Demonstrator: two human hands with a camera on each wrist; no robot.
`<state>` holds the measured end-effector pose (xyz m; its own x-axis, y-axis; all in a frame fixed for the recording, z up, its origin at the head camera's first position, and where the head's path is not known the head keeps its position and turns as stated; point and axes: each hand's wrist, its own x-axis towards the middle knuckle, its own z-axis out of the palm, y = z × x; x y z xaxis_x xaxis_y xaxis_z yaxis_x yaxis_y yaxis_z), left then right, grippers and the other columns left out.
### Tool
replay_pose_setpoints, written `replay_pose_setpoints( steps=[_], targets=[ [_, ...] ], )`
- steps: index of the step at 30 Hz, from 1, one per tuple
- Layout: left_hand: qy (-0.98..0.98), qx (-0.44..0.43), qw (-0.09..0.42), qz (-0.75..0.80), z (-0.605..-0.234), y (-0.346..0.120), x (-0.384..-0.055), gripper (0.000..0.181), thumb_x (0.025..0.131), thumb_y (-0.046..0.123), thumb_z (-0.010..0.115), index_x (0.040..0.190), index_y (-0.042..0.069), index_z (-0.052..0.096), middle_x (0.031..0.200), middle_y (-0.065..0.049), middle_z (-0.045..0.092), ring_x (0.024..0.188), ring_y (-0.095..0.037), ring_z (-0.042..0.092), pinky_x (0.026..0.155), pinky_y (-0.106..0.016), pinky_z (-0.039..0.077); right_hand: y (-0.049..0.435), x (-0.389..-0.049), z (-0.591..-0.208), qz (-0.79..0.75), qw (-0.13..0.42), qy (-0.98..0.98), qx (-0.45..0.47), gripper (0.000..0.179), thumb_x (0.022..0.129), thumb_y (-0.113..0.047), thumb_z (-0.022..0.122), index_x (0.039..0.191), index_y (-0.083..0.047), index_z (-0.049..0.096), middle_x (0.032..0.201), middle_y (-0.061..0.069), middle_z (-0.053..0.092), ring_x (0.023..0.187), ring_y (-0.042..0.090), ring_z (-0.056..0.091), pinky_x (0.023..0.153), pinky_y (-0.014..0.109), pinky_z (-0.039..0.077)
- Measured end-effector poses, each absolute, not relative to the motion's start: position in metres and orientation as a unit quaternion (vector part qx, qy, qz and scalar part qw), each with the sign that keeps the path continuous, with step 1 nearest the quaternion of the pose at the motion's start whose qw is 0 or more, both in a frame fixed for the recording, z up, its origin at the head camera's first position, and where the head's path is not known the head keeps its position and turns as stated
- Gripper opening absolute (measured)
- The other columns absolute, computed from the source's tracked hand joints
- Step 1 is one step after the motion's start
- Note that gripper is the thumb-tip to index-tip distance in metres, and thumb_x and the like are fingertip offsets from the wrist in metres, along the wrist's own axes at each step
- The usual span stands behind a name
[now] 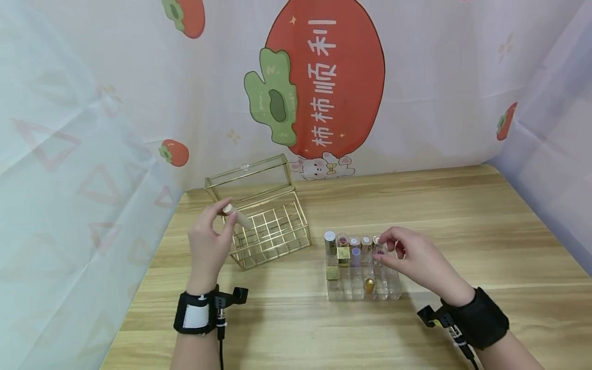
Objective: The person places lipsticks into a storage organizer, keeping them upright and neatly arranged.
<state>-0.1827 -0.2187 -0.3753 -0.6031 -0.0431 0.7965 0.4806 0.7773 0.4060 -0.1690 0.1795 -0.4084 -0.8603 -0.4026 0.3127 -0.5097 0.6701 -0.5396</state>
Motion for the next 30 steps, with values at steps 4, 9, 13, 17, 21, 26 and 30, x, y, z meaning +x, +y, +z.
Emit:
replay_pose_setpoints(
  steps=[4,9,13,17,21,26,30],
  targets=[
    [-0.848,-0.113,0.425,-0.295,-0.377,-0.226,-0.183,0.027,0.081,0.001,0.070,0.105,-0.010,0.066,0.088,-0.024,0.069,0.078,-0.033,0.062,0.067,-0.050,0.051,0.180,-0.170,-0.410,0.319,0.079,-0.912,0.247,0.019,0.079,-0.021,0.076,0.093,-0.015,0.065,0.075,-0.003,0.055,0.060,0.009,0.045,0.050,0.024,0.040],
    [-0.860,-0.101,0.417,-0.276,-0.379,-0.233,-0.185,0.027,0.082,0.003,0.070,0.106,-0.008,0.066,0.089,-0.023,0.069,0.080,-0.032,0.061,0.067,-0.050,0.051,0.181,-0.170,-0.412,0.318,0.072,-0.914,0.240,0.019,0.079,-0.021,0.076,0.092,-0.016,0.064,0.075,-0.002,0.055,0.060,0.010,0.045,0.051,0.024,0.038],
    [-0.870,-0.096,0.412,-0.254,-0.383,-0.237,-0.188,0.027,0.082,0.004,0.070,0.106,-0.007,0.067,0.089,-0.021,0.069,0.081,-0.031,0.061,0.067,-0.049,0.051,0.181,-0.170,-0.414,0.317,0.070,-0.916,0.236,0.018,0.079,-0.021,0.076,0.091,-0.017,0.064,0.074,-0.003,0.054,0.060,0.011,0.044,0.050,0.024,0.038],
    [-0.879,-0.097,0.406,-0.228,-0.388,-0.240,-0.191,0.026,0.083,0.004,0.070,0.106,-0.007,0.067,0.088,-0.021,0.069,0.080,-0.031,0.061,0.069,-0.050,0.052,0.181,-0.171,-0.415,0.314,0.077,-0.915,0.240,0.018,0.077,-0.021,0.077,0.090,-0.017,0.064,0.072,-0.004,0.054,0.058,0.010,0.044,0.049,0.024,0.038],
    [-0.888,-0.098,0.397,-0.211,-0.394,-0.243,-0.193,0.026,0.083,0.005,0.071,0.106,-0.006,0.067,0.090,-0.021,0.070,0.084,-0.032,0.062,0.072,-0.050,0.053,0.180,-0.172,-0.416,0.309,0.080,-0.916,0.244,0.018,0.077,-0.020,0.077,0.089,-0.016,0.064,0.070,-0.005,0.052,0.056,0.009,0.043,0.049,0.023,0.037],
    [-0.897,-0.095,0.380,-0.205,-0.401,-0.245,-0.195,0.027,0.081,0.005,0.072,0.106,-0.005,0.067,0.097,-0.021,0.070,0.093,-0.034,0.060,0.081,-0.051,0.051,0.179,-0.172,-0.417,0.307,0.070,-0.918,0.240,0.018,0.077,-0.019,0.077,0.089,-0.016,0.063,0.067,-0.006,0.050,0.055,0.009,0.041,0.049,0.023,0.035],
    [-0.902,-0.095,0.371,-0.201,-0.403,-0.245,-0.196,0.027,0.079,0.004,0.074,0.104,-0.004,0.068,0.097,-0.020,0.070,0.094,-0.034,0.059,0.083,-0.051,0.050,0.179,-0.172,-0.416,0.304,0.064,-0.920,0.238,0.018,0.077,-0.020,0.076,0.089,-0.016,0.063,0.065,-0.007,0.050,0.053,0.009,0.041,0.049,0.023,0.035]
  ],
)
